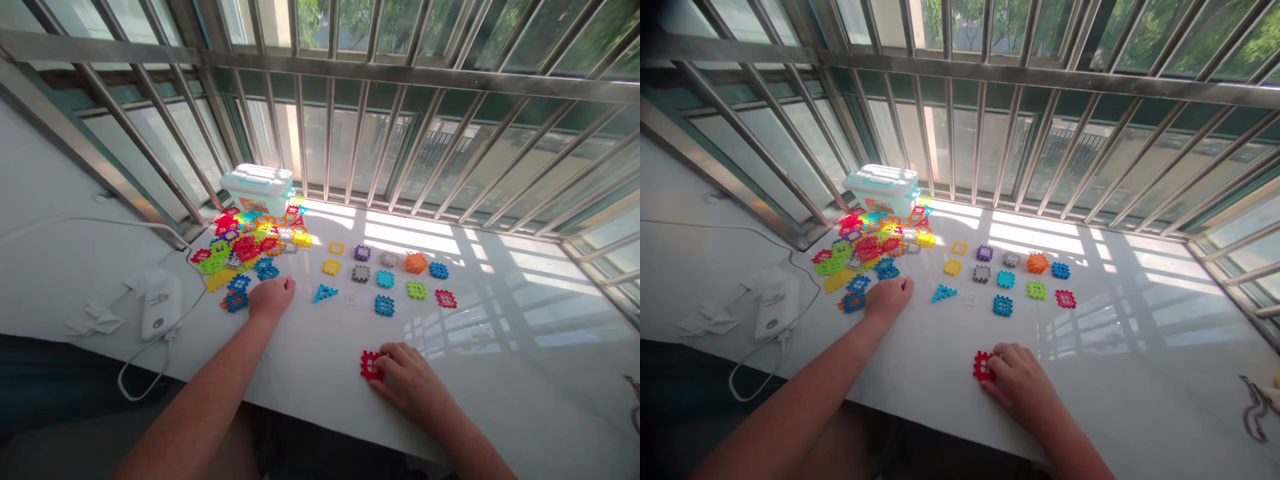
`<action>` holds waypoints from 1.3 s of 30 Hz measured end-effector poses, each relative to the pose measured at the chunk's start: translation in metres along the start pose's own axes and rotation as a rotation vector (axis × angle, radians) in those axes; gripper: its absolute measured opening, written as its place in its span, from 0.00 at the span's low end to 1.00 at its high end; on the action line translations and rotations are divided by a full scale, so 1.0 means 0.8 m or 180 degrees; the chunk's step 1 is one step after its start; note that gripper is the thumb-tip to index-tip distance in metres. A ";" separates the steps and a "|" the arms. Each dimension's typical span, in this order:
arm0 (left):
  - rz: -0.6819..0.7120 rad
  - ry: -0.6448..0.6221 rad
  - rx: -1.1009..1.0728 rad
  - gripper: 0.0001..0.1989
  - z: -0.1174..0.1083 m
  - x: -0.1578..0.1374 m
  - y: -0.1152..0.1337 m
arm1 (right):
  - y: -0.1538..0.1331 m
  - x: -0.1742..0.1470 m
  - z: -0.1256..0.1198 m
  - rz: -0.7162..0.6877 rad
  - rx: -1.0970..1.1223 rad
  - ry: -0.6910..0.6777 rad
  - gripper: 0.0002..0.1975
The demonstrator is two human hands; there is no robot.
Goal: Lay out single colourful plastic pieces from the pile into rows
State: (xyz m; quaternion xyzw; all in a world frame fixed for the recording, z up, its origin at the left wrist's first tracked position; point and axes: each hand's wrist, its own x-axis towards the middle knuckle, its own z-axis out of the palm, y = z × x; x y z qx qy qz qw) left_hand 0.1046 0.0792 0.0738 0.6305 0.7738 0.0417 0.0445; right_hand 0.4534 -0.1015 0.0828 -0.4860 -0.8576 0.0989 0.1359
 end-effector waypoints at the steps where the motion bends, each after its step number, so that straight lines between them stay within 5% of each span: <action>1: 0.0000 0.0001 0.0002 0.30 0.000 0.000 0.000 | 0.015 -0.009 -0.003 0.0139 0.0007 0.0026 0.09; 8: -0.0021 -0.0002 0.0045 0.30 -0.002 0.000 0.001 | 0.125 -0.034 -0.027 0.1408 -0.0381 0.0434 0.21; 12: -0.0011 0.0002 0.0069 0.30 -0.004 0.000 0.003 | 0.190 -0.016 -0.050 0.2028 -0.0656 0.0970 0.18; 18: -0.0027 0.0001 0.0093 0.30 -0.001 0.001 0.002 | 0.250 0.012 -0.054 0.2155 -0.0747 0.0998 0.15; 26: -0.0044 -0.0028 0.0185 0.31 -0.004 0.000 0.004 | 0.235 0.012 -0.052 0.2237 -0.0663 0.1478 0.20; 33: -0.0064 -0.0081 0.0277 0.33 -0.002 0.001 0.004 | 0.197 0.003 -0.058 0.2120 -0.0017 0.0651 0.34; 36: -0.0071 -0.0055 0.0296 0.32 -0.004 0.001 0.005 | 0.178 0.008 -0.044 0.2168 -0.0263 0.0660 0.41; 39: -0.0062 -0.0069 0.0292 0.31 -0.006 0.000 0.007 | 0.163 0.017 -0.035 0.2124 -0.0475 0.0640 0.36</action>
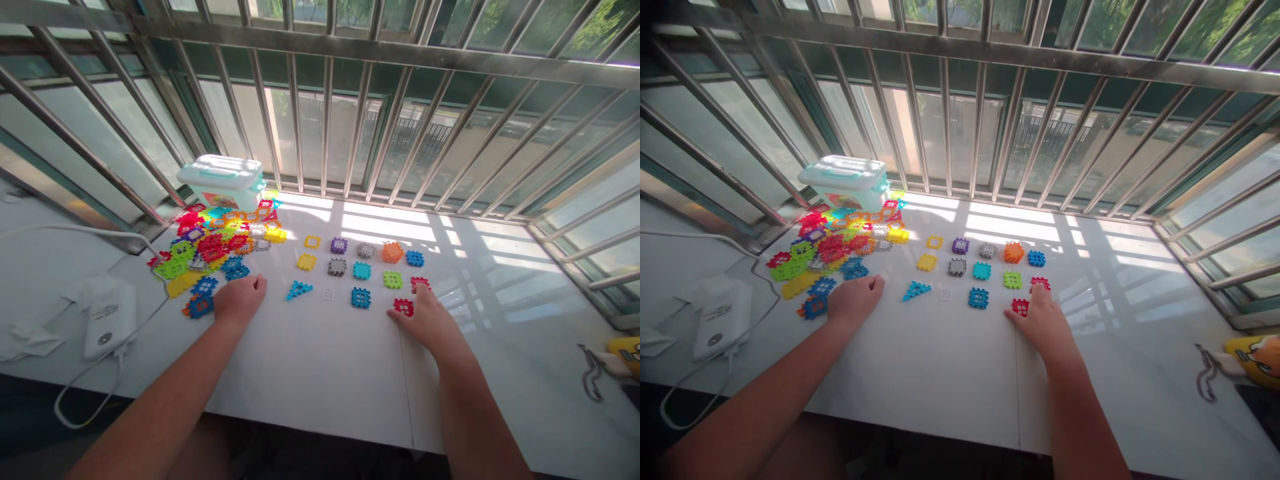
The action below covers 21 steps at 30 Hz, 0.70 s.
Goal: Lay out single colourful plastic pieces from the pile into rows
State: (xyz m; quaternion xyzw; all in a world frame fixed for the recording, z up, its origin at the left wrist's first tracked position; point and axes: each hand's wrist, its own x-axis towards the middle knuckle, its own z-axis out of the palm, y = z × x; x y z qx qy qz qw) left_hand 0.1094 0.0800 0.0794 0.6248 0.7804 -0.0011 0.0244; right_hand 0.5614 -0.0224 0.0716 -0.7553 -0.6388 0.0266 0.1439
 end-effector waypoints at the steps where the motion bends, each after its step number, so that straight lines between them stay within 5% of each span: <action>1: -0.0004 -0.0003 0.0002 0.31 -0.001 0.000 0.001 | -0.004 0.000 0.001 0.0054 -0.0017 -0.0030 0.33; 5: -0.0002 0.0005 0.0023 0.31 -0.003 0.000 0.002 | -0.007 0.003 -0.005 0.0294 0.0142 -0.0031 0.27; 12: 0.0000 -0.0046 0.0078 0.32 -0.005 0.000 0.003 | 0.022 0.028 -0.009 0.0710 0.0396 0.0928 0.27; 21: 0.0006 -0.0093 0.0055 0.34 -0.006 0.000 0.003 | 0.030 0.048 0.007 0.0661 0.0522 0.1231 0.25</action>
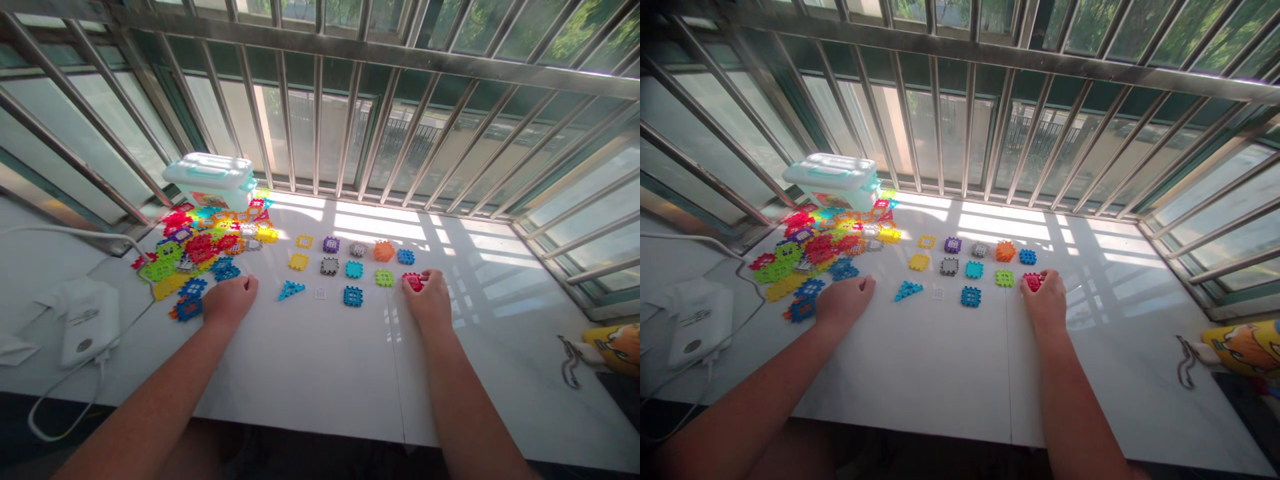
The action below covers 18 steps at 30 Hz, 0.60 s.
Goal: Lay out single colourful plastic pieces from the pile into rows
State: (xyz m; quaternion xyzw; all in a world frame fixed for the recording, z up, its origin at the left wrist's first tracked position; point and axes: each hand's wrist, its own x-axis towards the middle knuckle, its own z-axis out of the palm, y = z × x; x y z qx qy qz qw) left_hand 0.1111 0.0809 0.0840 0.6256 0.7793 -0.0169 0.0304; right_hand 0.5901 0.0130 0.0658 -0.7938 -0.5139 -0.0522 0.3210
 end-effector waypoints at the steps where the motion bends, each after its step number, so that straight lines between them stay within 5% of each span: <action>1: -0.0001 0.0003 -0.0006 0.34 0.000 0.000 0.000 | 0.000 0.000 0.002 0.0006 -0.0017 -0.0020 0.25; 18: -0.0011 0.0077 -0.0040 0.33 0.004 0.001 -0.003 | 0.009 0.001 0.015 0.0139 -0.0296 -0.0038 0.25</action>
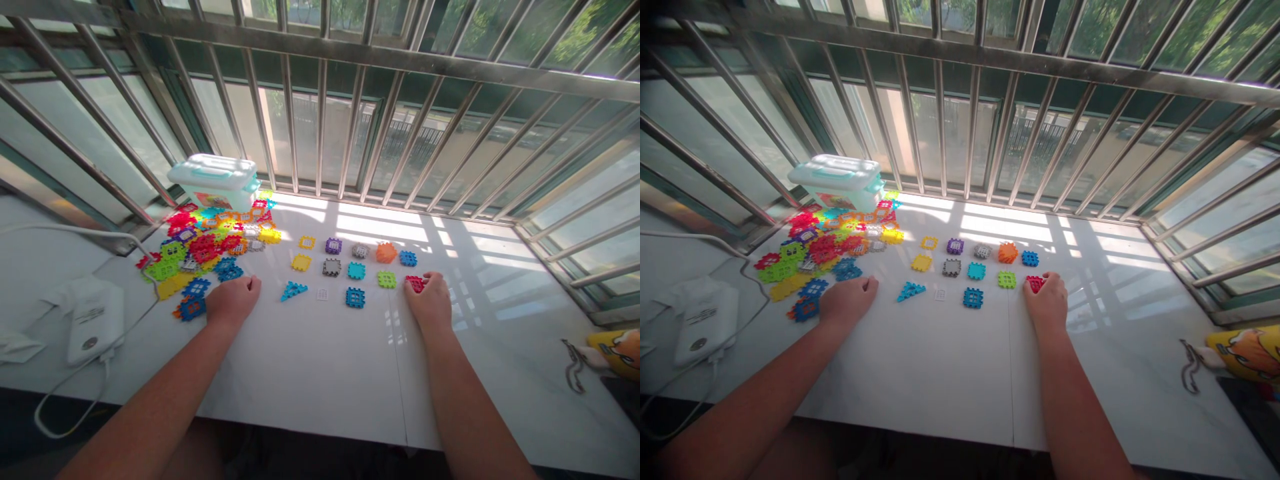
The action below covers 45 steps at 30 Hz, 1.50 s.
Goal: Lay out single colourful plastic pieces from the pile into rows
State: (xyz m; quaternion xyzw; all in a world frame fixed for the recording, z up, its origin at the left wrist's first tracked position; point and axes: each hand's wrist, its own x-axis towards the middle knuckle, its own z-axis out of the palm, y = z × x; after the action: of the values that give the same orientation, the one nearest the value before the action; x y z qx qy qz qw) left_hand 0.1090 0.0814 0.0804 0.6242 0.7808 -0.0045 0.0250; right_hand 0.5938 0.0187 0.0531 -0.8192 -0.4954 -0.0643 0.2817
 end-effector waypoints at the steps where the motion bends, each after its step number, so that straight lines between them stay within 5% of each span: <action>1: -0.0002 0.0002 0.0006 0.33 0.000 0.000 0.000 | 0.001 0.000 0.001 -0.0009 -0.0002 0.0000 0.25; 8: 0.0006 -0.0005 -0.0009 0.33 0.001 0.001 0.001 | -0.002 -0.001 0.002 -0.0099 -0.0108 0.0011 0.26; 13: 0.0024 0.0011 -0.0033 0.33 0.004 0.001 -0.001 | -0.020 -0.008 -0.006 -0.0719 -0.0185 0.0123 0.26; 20: 0.0007 0.0004 -0.0090 0.32 0.003 0.000 -0.001 | -0.027 -0.019 0.005 -0.1513 -0.0196 -0.0392 0.29; 35: -0.0145 0.0172 -0.0350 0.24 0.003 -0.005 -0.001 | -0.014 -0.014 0.027 -0.1271 -0.0253 -0.0604 0.29; 41: -0.0407 0.0375 -0.0390 0.41 0.000 -0.007 0.005 | -0.011 -0.013 0.026 -0.1366 -0.0205 -0.0448 0.32; 45: -0.0426 0.0312 -0.0341 0.42 0.001 -0.005 0.005 | -0.011 -0.014 0.024 -0.1411 -0.0151 -0.0383 0.32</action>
State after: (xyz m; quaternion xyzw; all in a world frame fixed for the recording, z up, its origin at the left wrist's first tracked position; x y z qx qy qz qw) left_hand 0.1134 0.0786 0.0796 0.5679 0.8202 0.0662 0.0198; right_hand 0.5772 0.0235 0.0365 -0.6991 -0.6775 -0.0873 0.2114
